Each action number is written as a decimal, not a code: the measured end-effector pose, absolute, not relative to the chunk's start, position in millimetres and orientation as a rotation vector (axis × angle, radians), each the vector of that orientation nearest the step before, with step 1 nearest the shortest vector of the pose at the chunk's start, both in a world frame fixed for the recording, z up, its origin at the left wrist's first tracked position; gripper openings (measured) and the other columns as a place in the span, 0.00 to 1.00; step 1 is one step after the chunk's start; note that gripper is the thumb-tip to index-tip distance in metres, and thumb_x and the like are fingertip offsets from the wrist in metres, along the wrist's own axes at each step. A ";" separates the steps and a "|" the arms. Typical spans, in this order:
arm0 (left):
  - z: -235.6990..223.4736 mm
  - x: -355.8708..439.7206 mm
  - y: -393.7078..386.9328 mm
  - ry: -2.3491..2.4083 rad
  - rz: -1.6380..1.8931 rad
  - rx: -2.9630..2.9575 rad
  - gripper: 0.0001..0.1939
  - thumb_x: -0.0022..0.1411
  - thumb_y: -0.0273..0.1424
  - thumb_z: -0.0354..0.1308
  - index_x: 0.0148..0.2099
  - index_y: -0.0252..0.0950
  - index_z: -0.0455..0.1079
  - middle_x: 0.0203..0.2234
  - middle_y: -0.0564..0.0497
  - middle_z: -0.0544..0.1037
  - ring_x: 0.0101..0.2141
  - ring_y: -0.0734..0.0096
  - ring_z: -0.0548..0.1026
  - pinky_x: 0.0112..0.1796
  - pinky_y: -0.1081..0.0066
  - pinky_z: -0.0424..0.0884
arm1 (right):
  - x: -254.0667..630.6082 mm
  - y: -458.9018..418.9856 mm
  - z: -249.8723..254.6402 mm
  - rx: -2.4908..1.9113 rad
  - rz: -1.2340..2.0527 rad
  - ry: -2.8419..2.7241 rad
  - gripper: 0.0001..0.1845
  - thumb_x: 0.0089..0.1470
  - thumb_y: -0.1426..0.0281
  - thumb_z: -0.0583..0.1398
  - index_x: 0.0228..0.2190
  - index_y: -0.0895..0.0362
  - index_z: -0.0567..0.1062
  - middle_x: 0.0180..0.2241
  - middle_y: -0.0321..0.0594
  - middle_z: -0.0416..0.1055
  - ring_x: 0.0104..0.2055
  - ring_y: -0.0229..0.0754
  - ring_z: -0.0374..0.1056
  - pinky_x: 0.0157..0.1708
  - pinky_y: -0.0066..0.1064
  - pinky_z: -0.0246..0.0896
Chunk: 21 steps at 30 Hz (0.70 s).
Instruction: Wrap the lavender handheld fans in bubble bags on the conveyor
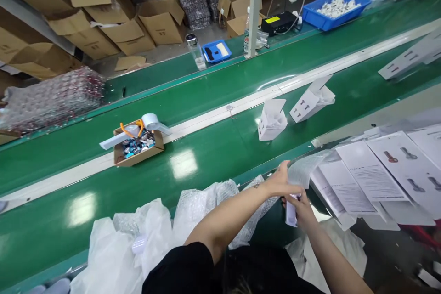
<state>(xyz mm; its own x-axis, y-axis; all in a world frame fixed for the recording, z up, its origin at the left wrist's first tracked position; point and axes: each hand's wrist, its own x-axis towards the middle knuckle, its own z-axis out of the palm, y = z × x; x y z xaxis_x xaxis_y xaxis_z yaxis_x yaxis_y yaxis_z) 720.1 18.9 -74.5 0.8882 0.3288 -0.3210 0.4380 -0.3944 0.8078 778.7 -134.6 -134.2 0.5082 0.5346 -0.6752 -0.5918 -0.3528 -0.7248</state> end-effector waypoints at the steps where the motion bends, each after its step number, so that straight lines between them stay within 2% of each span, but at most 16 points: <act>1: -76.2 725.8 15.9 0.530 -0.144 2.019 0.51 0.51 0.45 0.60 0.66 0.28 0.35 0.59 0.32 0.57 0.56 0.53 0.61 0.50 0.60 0.66 | 778.1 -133.9 -133.7 -1.558 1.150 0.021 0.38 0.38 0.66 0.69 0.50 0.47 0.60 0.31 0.30 0.72 0.29 0.45 0.73 0.27 0.36 0.71; 3: -81.2 736.7 10.7 0.497 -0.142 2.098 0.42 0.54 0.38 0.58 0.65 0.31 0.42 0.57 0.36 0.62 0.56 0.53 0.61 0.52 0.58 0.64 | 777.1 -130.9 -132.5 -1.596 1.118 -0.048 0.40 0.39 0.65 0.68 0.52 0.47 0.58 0.32 0.32 0.72 0.29 0.45 0.72 0.27 0.38 0.71; 6: -85.0 744.8 11.8 0.511 -0.138 2.118 0.22 0.56 0.24 0.51 0.55 0.37 0.63 0.47 0.46 0.73 0.50 0.61 0.68 0.50 0.62 0.65 | 778.3 -128.6 -130.0 -1.654 1.098 -0.081 0.42 0.39 0.63 0.68 0.53 0.47 0.54 0.31 0.32 0.71 0.28 0.45 0.72 0.28 0.38 0.71; 8: -78.4 736.4 23.9 0.594 -0.032 1.998 0.17 0.57 0.23 0.50 0.49 0.38 0.67 0.42 0.50 0.75 0.45 0.66 0.72 0.47 0.66 0.67 | 783.0 -134.6 -125.0 -1.664 1.149 -0.078 0.40 0.38 0.63 0.69 0.51 0.49 0.56 0.31 0.32 0.71 0.29 0.45 0.72 0.30 0.39 0.70; 11: -54.2 693.4 60.8 0.716 0.097 1.679 0.16 0.58 0.30 0.54 0.49 0.36 0.66 0.38 0.50 0.76 0.38 0.69 0.73 0.40 0.69 0.69 | 795.2 -157.2 -108.2 -1.603 1.377 -0.100 0.30 0.37 0.64 0.70 0.42 0.54 0.65 0.31 0.38 0.73 0.33 0.47 0.72 0.35 0.40 0.69; 13: -35.3 647.7 91.5 0.655 -0.066 1.488 0.14 0.56 0.32 0.57 0.44 0.33 0.69 0.34 0.49 0.76 0.34 0.69 0.73 0.34 0.72 0.69 | 802.7 -173.8 -92.9 -1.497 1.531 -0.099 0.24 0.38 0.64 0.69 0.38 0.56 0.70 0.35 0.45 0.74 0.38 0.50 0.72 0.38 0.42 0.68; 16: -15.0 575.6 127.9 0.676 -0.411 1.514 0.10 0.52 0.33 0.61 0.36 0.33 0.71 0.26 0.51 0.75 0.28 0.69 0.72 0.27 0.74 0.66 | 801.1 -183.3 -72.8 -1.278 1.619 -0.062 0.27 0.39 0.59 0.68 0.43 0.53 0.72 0.48 0.51 0.70 0.49 0.57 0.68 0.36 0.41 0.69; 19: -5.7 525.1 132.2 1.000 -0.531 1.873 0.12 0.45 0.28 0.66 0.35 0.35 0.70 0.28 0.51 0.75 0.32 0.64 0.73 0.32 0.71 0.67 | 774.0 -169.3 -63.5 -1.139 1.678 -0.024 0.29 0.43 0.54 0.64 0.48 0.48 0.70 0.59 0.48 0.59 0.56 0.59 0.61 0.31 0.36 0.71; 21: -2.2 508.4 109.9 1.210 -0.462 2.029 0.17 0.47 0.26 0.65 0.41 0.35 0.68 0.37 0.46 0.74 0.42 0.58 0.71 0.41 0.66 0.66 | 744.4 -155.4 -63.8 -1.125 1.718 0.018 0.26 0.47 0.56 0.62 0.48 0.49 0.69 0.60 0.45 0.58 0.57 0.56 0.60 0.32 0.35 0.72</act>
